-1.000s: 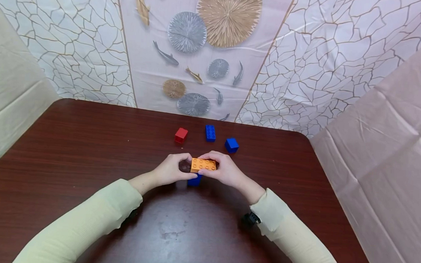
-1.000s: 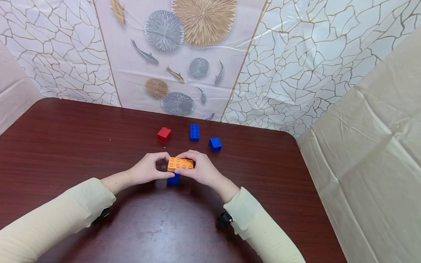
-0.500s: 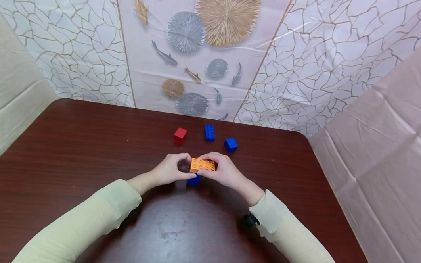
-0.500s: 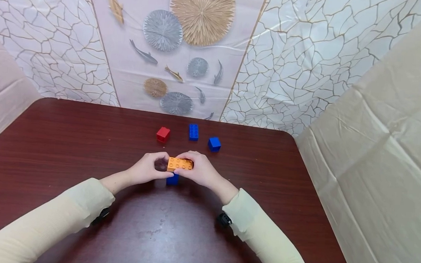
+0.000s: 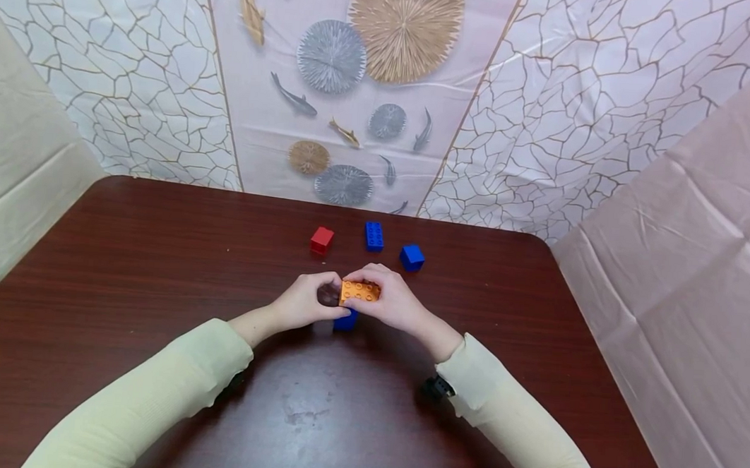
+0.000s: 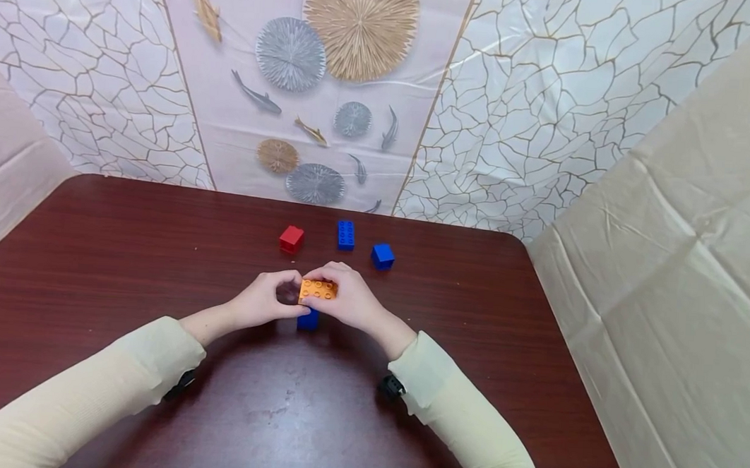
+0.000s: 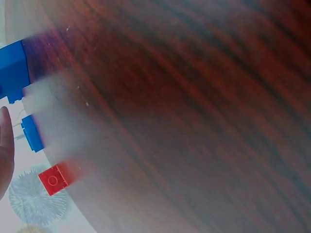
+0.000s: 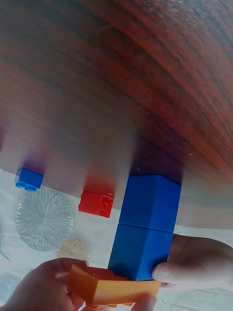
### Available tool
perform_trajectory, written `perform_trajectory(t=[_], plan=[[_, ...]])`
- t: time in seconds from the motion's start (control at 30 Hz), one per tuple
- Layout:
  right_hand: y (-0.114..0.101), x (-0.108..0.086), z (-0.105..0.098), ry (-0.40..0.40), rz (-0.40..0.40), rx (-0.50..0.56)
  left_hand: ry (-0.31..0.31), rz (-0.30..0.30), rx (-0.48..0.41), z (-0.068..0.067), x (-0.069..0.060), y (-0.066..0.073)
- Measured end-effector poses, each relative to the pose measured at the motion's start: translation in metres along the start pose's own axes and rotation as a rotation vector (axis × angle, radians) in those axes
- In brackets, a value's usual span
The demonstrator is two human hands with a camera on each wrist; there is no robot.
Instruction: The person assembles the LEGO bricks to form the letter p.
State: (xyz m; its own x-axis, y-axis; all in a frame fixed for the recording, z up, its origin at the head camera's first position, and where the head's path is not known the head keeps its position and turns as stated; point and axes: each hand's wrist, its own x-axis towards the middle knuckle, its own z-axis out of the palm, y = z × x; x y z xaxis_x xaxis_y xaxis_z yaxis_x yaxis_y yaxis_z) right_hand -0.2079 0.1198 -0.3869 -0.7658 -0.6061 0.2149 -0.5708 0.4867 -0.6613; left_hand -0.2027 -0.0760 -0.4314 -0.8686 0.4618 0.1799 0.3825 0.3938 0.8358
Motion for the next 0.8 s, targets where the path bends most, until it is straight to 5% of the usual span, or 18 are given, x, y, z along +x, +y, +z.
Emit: perform_trajectory(t=[0.8], plan=[[0.0089, -0.0046, 0.0011, -0.02, 0.032, 0.045, 0.002, 0.016, -0.009, 0.0008, -0.0007, 0.0008]])
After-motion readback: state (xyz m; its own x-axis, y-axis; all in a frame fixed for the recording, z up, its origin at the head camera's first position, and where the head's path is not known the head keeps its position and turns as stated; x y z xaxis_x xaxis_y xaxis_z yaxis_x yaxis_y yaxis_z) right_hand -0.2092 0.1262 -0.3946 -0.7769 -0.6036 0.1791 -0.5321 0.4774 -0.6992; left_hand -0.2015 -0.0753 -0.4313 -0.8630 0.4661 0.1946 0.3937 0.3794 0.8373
